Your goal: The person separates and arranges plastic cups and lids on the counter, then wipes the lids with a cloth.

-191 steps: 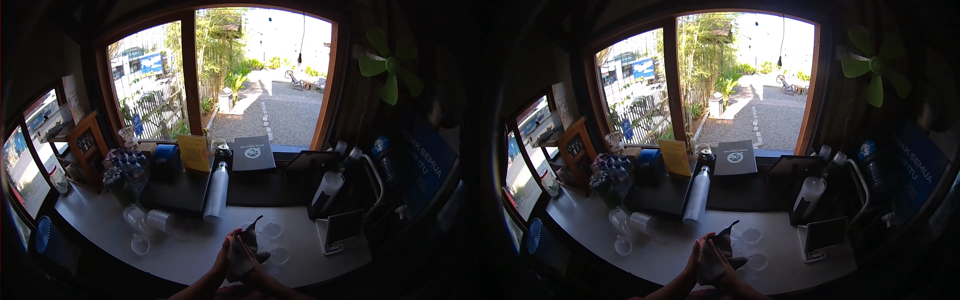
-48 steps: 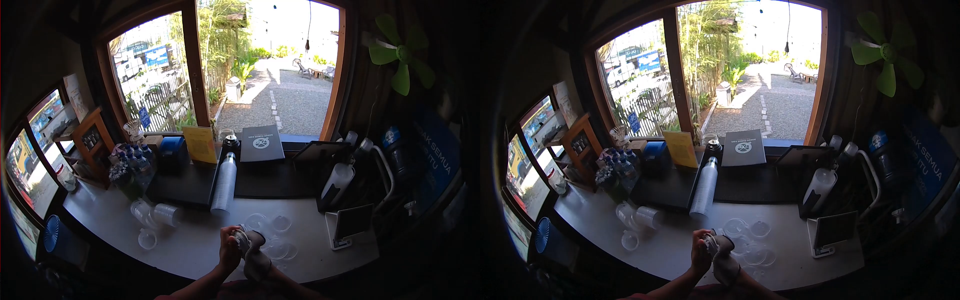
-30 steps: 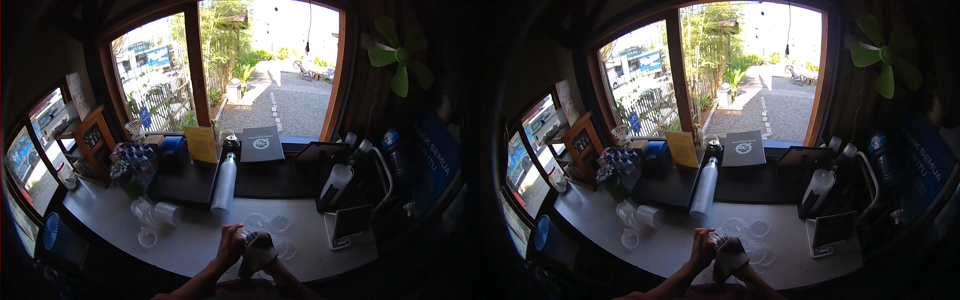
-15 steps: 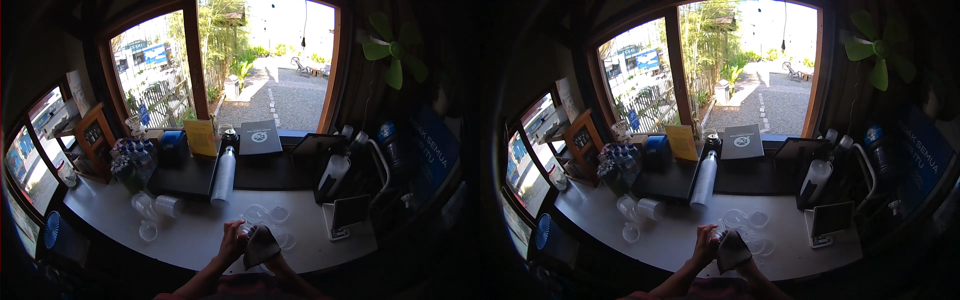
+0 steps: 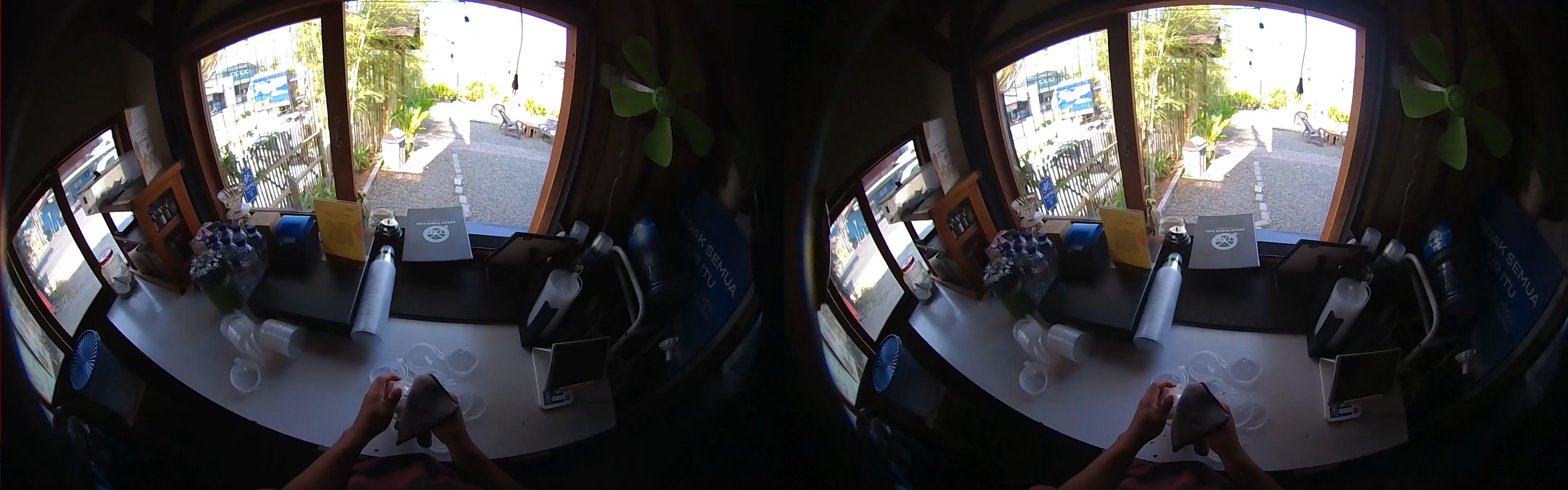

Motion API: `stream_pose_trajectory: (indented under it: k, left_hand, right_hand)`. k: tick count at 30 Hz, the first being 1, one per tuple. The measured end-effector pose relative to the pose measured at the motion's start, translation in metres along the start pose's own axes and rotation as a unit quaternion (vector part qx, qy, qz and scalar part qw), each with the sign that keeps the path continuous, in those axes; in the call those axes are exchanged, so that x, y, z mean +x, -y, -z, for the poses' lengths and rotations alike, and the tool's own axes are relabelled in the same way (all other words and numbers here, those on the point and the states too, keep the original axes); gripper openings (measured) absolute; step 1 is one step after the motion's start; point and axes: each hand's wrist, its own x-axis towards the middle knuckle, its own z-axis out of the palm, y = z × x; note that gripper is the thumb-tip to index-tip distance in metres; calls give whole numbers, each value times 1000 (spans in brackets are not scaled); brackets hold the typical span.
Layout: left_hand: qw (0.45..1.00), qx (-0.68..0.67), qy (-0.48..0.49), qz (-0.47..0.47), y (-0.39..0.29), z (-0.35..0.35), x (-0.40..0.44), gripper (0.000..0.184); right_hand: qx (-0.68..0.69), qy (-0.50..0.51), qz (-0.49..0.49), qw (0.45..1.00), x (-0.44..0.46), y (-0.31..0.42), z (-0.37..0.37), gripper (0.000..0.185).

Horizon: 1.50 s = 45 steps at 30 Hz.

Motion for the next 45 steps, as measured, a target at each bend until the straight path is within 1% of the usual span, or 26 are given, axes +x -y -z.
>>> stream_pose_trajectory:
  k: [1,2,4,5,6,7,8,9,10,11,12,15,17,19,21,22,25,26,28,29,32,35,38,45]
  left_hand:
    - [999,-32,2,30,7,0,-1,44]
    - [996,-63,4,60,12,1,0,44]
    - [998,-18,-22,50,24,2,4,45]
    - [998,3,-35,43,27,1,7,45]
    - [997,22,-27,66,24,0,9,51]
    - [995,41,-18,90,20,0,12,56]
    - [992,60,-8,113,17,-1,14,62]
    - [988,139,-19,72,27,-4,13,64]
    - [975,216,-29,29,44,-9,12,67]
    - [956,291,-38,-15,44,-10,13,69]
    - [968,249,-42,7,44,-5,14,79]
    - [961,245,-128,7,40,24,18,63]
    - [940,273,-206,-4,59,52,13,48]
    - [906,329,-265,21,77,90,3,43]
    - [853,425,-298,61,87,127,-11,44]
    - [839,439,-311,84,90,144,-17,46]
    - [788,492,-327,172,116,186,-39,49]
    - [775,501,-314,222,122,194,-43,57]
    - [750,528,-333,221,148,204,-49,55]
    - [736,540,-342,221,143,203,-49,54]
    - [766,515,-289,254,122,209,-46,37]
    - [765,537,-303,185,133,211,-51,24]
    - [768,536,-306,173,136,212,-53,23]
    - [797,508,-280,168,123,218,-53,19]
  right_hand:
    - [34,-29,9,999,2,-5,-2,37]
    - [-4,-48,1,999,9,-2,-1,35]
    - [-81,-87,-19,993,18,6,8,32]
    - [254,-132,-121,950,28,-16,17,27]
    - [344,-95,-77,931,32,-14,27,27]
    - [250,-106,-34,962,36,-14,37,27]
    - [-172,-146,59,972,39,-9,47,29]
    - [-350,-197,119,908,42,-2,54,31]
    - [-430,-238,137,860,44,5,60,33]
    - [-454,-255,128,844,44,12,69,32]
    - [-442,-254,110,853,46,17,76,32]
    - [-438,-249,91,859,48,30,87,30]
    - [-446,-237,91,859,48,36,85,29]
    - [-458,-221,95,856,48,41,79,28]
    - [-475,-203,95,851,49,47,73,27]
    - [-480,-190,98,851,48,50,69,27]
    - [-501,-144,105,847,46,61,59,26]
    - [-508,-129,108,845,45,65,57,26]
    - [-521,-102,117,839,47,74,53,25]
    - [-526,-88,122,837,48,78,52,25]
    - [-544,-40,139,827,49,93,47,25]
    - [-553,2,158,818,51,105,44,25]
    - [-561,41,171,809,52,114,40,25]
    - [-562,107,195,797,49,129,32,28]
